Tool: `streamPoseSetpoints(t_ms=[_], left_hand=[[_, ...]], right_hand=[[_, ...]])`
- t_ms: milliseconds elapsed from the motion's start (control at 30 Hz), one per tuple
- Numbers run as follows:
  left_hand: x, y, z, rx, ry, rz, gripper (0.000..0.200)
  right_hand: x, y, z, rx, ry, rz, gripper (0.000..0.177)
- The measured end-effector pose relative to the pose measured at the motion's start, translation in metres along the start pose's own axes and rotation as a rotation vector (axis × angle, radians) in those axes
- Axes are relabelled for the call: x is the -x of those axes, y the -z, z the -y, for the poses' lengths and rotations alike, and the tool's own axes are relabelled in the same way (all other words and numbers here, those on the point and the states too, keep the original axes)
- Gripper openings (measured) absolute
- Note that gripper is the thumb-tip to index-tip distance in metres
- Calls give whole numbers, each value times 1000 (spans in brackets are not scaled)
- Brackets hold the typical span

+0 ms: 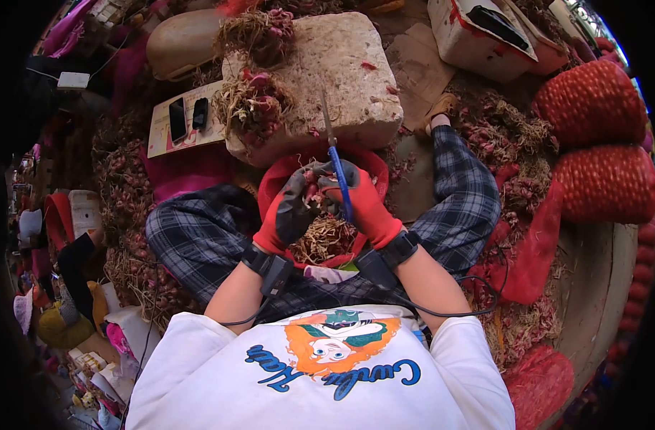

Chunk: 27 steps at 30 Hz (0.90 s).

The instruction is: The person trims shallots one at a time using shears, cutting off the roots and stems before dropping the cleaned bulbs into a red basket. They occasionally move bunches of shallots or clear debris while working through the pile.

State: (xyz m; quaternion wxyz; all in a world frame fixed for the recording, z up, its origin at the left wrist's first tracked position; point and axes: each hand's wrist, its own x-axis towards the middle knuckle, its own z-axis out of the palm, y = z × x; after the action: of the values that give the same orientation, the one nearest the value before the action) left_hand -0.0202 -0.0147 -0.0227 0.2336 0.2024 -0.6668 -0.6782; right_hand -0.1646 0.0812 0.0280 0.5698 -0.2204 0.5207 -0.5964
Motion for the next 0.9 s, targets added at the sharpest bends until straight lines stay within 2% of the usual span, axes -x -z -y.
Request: streamPoseSetpoints(t_ms=[33, 100, 133, 233, 333, 433, 533, 633, 700, 733, 767, 833, 900], left_hand=[[0, 0, -2, 211, 78, -7, 39], [-2, -2, -4, 1015, 331, -50, 40], [2, -3, -9, 958, 258, -37, 39], [3, 1, -2, 1104, 305, -80, 35], [2, 2, 7, 984, 294, -41, 40], [1, 0, -2, 649, 404, -102, 45], [1, 8, 26, 540, 499, -3, 50], [-3, 24, 40, 1057, 362, 434, 46], [6, 21, 39, 540, 415, 120, 41], [9, 18, 37, 309, 300, 40, 38], [12, 14, 33, 63, 210, -59, 36], [8, 0, 12, -370, -245, -102, 31], [4, -11, 5, 566, 312, -147, 32]], right_hand=[[4, 0, 2, -85, -9, -9, 37], [10, 1, 6, -258, -23, -24, 36], [9, 1, 8, -284, -81, -34, 40], [-4, 13, -5, 67, 98, -113, 43], [-8, 14, -9, 405, 384, -168, 41], [-2, 10, 1, 664, 485, -149, 38], [-6, 18, -3, 667, 355, -72, 42], [-14, 24, -17, 279, 245, -81, 41], [-11, 20, -17, 178, 188, -39, 45], [-9, 15, -16, 129, 157, -19, 46], [-7, 11, -19, 293, 198, -49, 49], [-7, 4, -28, 627, 282, -113, 54], [-12, 1, -35, 692, 306, -135, 54]])
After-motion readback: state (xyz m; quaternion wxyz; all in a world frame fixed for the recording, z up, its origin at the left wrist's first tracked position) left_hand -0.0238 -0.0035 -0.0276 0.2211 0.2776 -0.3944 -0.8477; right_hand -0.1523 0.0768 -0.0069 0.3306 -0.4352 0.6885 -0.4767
